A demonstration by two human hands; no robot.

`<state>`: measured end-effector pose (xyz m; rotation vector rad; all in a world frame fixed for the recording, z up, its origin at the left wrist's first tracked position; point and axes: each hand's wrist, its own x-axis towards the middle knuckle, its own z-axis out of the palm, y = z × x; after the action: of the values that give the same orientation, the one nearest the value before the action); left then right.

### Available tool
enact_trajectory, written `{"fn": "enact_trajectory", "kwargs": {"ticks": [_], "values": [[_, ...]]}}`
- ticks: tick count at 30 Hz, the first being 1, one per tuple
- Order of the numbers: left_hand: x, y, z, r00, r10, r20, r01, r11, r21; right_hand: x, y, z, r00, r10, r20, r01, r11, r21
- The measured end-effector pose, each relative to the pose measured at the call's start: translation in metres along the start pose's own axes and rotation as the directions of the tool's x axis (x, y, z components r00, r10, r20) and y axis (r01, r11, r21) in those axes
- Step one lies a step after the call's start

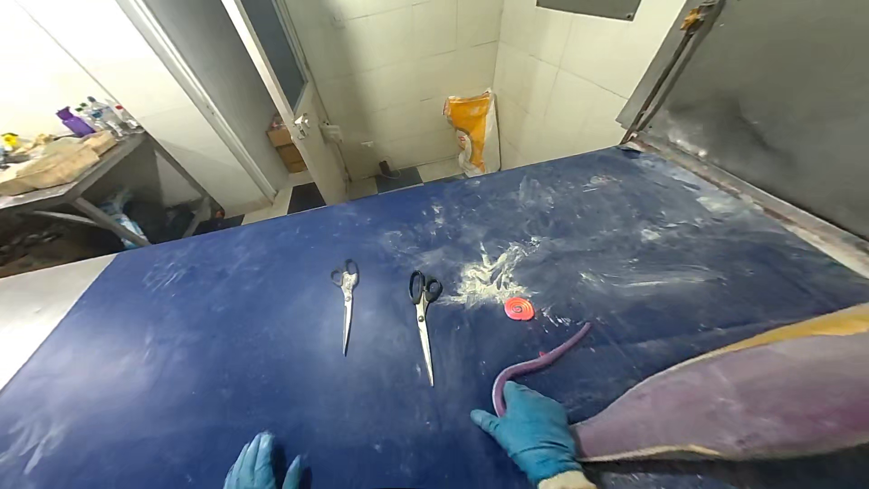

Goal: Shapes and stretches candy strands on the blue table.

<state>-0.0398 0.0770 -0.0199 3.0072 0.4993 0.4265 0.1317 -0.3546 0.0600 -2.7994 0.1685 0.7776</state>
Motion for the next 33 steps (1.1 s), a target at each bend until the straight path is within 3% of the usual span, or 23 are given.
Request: {"fn": "enact_trajectory", "kwargs": {"ticks": [4, 6, 9, 11, 13, 14, 15, 16, 18, 20, 24, 28, 33], "values": [[0.015, 0.073, -0.008, 0.975, 0.223, 0.017, -0.213, 0.947, -0.243, -0.007, -0.009, 0.014, 0.998, -0.054, 0.01, 0.053, 0.992, 0.115], [0.023, 0.131, -0.015, 0.914, 0.406, -0.019, -0.384, 0.847, -0.368, -0.03, 0.004, 0.022, 0.968, -0.208, -0.143, 0.237, 0.944, 0.229], [0.031, 0.219, -0.038, 0.661, 0.738, -0.132, -0.72, 0.574, -0.391, -0.062, 0.029, 0.043, 0.74, -0.508, -0.441, 0.603, 0.791, 0.1], [0.028, 0.267, -0.057, 0.486, 0.873, -0.038, -0.822, 0.442, -0.359, -0.071, 0.045, 0.054, 0.602, -0.625, -0.497, 0.714, 0.7, -0.016], [0.022, 0.295, -0.062, 0.429, 0.878, 0.214, -0.787, 0.479, -0.388, -0.071, 0.054, 0.06, 0.511, -0.712, -0.481, 0.753, 0.641, -0.149], [0.025, 0.302, -0.071, 0.369, 0.812, 0.453, -0.688, 0.566, -0.455, -0.071, 0.055, 0.06, 0.497, -0.75, -0.436, 0.757, 0.62, -0.205], [0.033, 0.305, -0.081, 0.265, 0.706, 0.657, -0.566, 0.665, -0.487, -0.073, 0.053, 0.056, 0.525, -0.771, -0.36, 0.752, 0.619, -0.227], [0.04, 0.305, -0.09, 0.177, 0.606, 0.775, -0.474, 0.743, -0.473, -0.073, 0.047, 0.05, 0.563, -0.78, -0.272, 0.752, 0.621, -0.223], [0.043, 0.285, -0.088, 0.111, 0.543, 0.832, -0.388, 0.795, -0.467, -0.066, 0.033, 0.046, 0.63, -0.771, -0.087, 0.75, 0.634, -0.189], [0.036, 0.248, -0.065, 0.144, 0.606, 0.782, -0.391, 0.761, -0.518, -0.06, 0.01, 0.044, 0.698, -0.701, 0.147, 0.716, 0.684, -0.139], [0.036, 0.199, -0.051, 0.279, 0.645, 0.712, -0.346, 0.759, -0.552, -0.043, -0.039, 0.045, 0.667, -0.632, 0.394, 0.705, 0.706, -0.06], [0.042, 0.158, -0.043, 0.401, 0.624, 0.67, -0.324, 0.781, -0.533, -0.022, -0.062, 0.045, 0.65, -0.637, 0.415, 0.731, 0.673, -0.111], [0.044, 0.094, -0.044, 0.439, 0.633, 0.637, -0.348, 0.774, -0.529, -0.023, -0.071, 0.056, 0.671, -0.64, 0.376, 0.736, 0.637, -0.228]]}}
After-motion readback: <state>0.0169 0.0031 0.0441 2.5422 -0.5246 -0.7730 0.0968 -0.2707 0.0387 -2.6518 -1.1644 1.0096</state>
